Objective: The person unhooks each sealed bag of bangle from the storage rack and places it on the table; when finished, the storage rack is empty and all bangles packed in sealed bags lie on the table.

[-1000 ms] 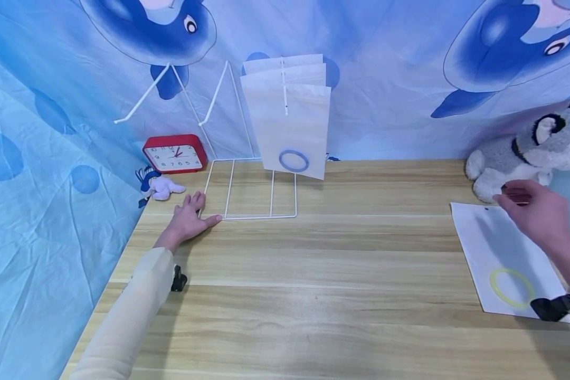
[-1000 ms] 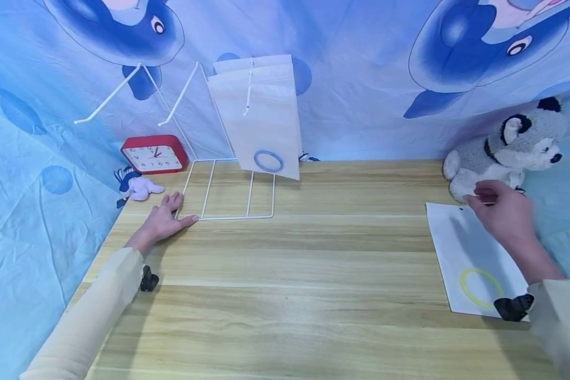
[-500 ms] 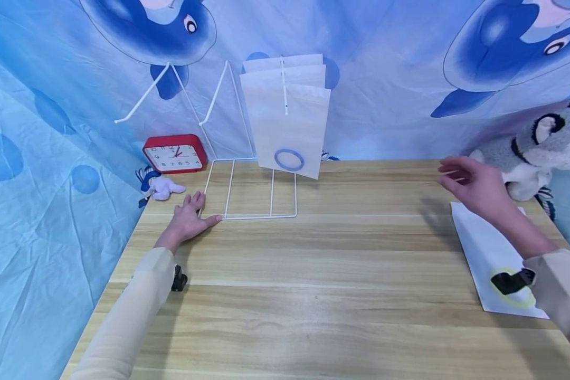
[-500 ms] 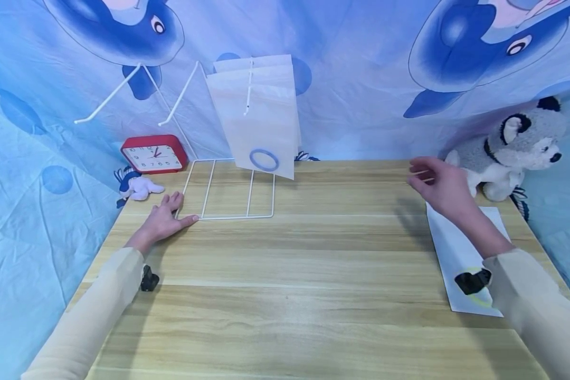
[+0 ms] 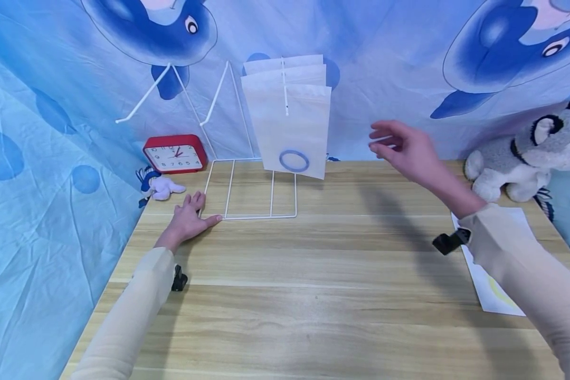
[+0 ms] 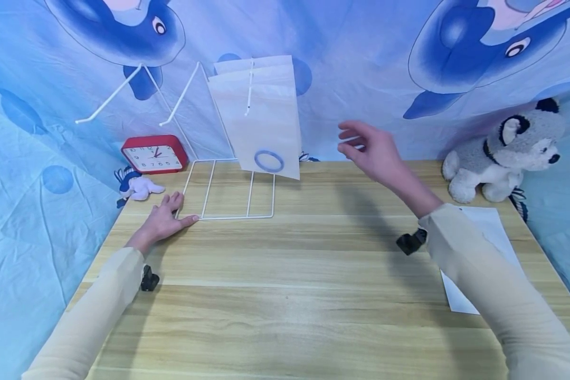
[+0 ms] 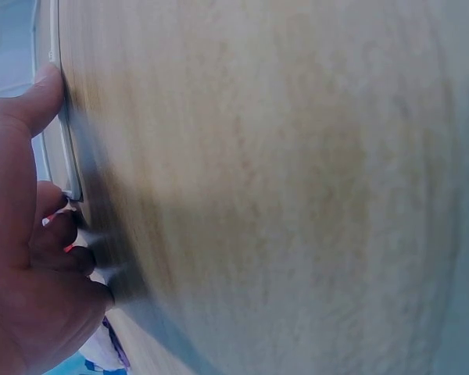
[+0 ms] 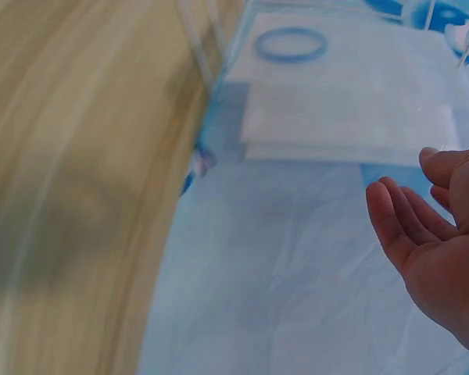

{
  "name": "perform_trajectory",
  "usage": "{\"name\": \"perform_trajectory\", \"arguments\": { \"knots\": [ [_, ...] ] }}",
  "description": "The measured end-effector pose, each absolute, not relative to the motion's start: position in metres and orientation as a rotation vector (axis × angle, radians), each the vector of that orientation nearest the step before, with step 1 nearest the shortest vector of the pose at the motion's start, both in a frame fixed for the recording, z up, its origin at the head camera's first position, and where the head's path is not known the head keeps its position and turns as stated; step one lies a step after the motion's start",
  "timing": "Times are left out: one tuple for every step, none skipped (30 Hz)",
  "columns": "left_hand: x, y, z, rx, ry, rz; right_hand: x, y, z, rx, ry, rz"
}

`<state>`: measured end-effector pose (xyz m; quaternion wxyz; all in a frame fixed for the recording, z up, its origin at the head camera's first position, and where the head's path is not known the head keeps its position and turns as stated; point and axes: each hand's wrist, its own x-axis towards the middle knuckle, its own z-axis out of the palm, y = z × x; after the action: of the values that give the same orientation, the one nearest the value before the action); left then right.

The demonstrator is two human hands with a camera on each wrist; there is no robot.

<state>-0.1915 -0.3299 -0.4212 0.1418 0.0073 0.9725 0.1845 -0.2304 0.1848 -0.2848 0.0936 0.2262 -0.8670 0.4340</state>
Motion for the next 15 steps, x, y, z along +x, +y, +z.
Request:
{"name": "perform_trajectory", "arguments": {
  "knots": [
    [-0.191, -0.330, -0.421, 0.019, 2.806, 0.532, -0.233, 0.178, -0.281, 0.680, -2.568, 1.324],
    [-0.191, -0.330, -0.421, 0.019, 2.805, 0.532, -0.236, 0.172, -0.278, 0.688, -2.566, 1.359],
    [-0.191, -0.330, -0.421, 0.019, 2.805, 0.532, -0.239, 0.166, -0.275, 0.698, -2.559, 1.405],
    [-0.191, -0.330, -0.421, 0.019, 2.805, 0.533, -0.241, 0.161, -0.272, 0.709, -2.546, 1.461],
    [-0.191, -0.330, -0.421, 0.019, 2.805, 0.535, -0.244, 0.156, -0.269, 0.722, -2.536, 1.507],
    [-0.191, -0.330, -0.422, 0.019, 2.805, 0.533, -0.247, 0.152, -0.267, 0.735, -2.522, 1.552],
    [-0.191, -0.330, -0.422, 0.020, 2.806, 0.533, -0.250, 0.148, -0.265, 0.750, -2.502, 1.592],
    [-0.191, -0.330, -0.422, 0.018, 2.807, 0.531, -0.253, 0.143, -0.262, 0.760, -2.488, 1.623],
    [-0.191, -0.330, -0.422, 0.017, 2.809, 0.529, -0.255, 0.140, -0.259, 0.770, -2.466, 1.655],
    [-0.190, -0.330, -0.421, 0.017, 2.811, 0.527, -0.258, 0.136, -0.257, 0.777, -2.449, 1.681],
    [-0.190, -0.330, -0.421, 0.018, 2.812, 0.525, -0.260, 0.132, -0.254, 0.782, -2.438, 1.695],
    [-0.190, -0.330, -0.421, 0.018, 2.814, 0.523, -0.262, 0.128, -0.251, 0.789, -2.423, 1.708],
    [-0.190, -0.330, -0.420, 0.018, 2.815, 0.522, -0.264, 0.124, -0.248, 0.800, -2.405, 1.725],
    [-0.190, -0.331, -0.420, 0.016, 2.815, 0.522, -0.266, 0.121, -0.245, 0.805, -2.396, 1.738],
    [-0.190, -0.331, -0.420, 0.016, 2.816, 0.523, -0.267, 0.117, -0.242, 0.814, -2.387, 1.755]
  ]
}}
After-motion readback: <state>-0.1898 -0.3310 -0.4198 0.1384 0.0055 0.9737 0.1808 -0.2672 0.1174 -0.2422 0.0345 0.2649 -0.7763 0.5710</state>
